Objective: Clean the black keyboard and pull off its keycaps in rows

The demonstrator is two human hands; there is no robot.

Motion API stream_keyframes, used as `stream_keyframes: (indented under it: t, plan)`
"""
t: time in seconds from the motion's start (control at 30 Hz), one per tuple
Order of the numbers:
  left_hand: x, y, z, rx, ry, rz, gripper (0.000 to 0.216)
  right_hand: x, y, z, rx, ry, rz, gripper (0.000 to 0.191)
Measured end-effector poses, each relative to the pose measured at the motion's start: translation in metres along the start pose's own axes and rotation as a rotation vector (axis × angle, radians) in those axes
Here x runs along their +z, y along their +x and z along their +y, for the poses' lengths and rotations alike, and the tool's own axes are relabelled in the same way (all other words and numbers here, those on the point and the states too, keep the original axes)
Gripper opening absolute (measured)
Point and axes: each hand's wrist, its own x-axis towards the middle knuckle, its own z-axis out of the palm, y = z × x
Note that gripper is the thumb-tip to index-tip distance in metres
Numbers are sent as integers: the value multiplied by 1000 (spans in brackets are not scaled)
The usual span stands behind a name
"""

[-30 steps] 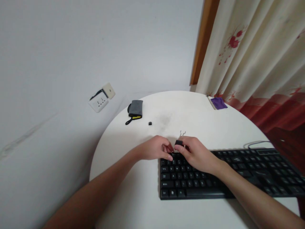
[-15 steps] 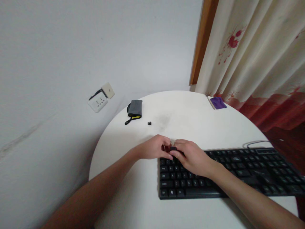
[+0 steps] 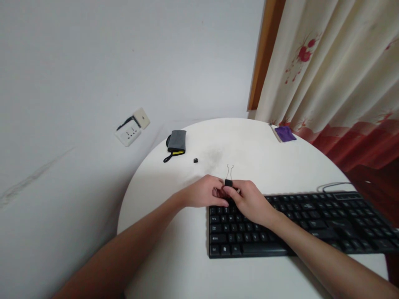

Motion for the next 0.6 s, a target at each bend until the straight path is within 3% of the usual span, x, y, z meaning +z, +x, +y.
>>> stream_keyframes:
  t: [0.17, 0.27, 0.4, 0.6]
  plan:
    - [5, 2, 4, 19, -22, 97, 10, 3, 4, 10, 100, 168, 84, 37]
    - [11, 4, 4, 12, -36, 241, 12, 0, 6, 11, 127, 174, 195, 37]
    - [18, 7, 3, 118, 61, 434, 24, -4, 7, 11, 142, 248, 281, 37]
    - [19, 10, -1, 276, 243, 468, 13, -4, 8, 15, 145, 315, 294, 36]
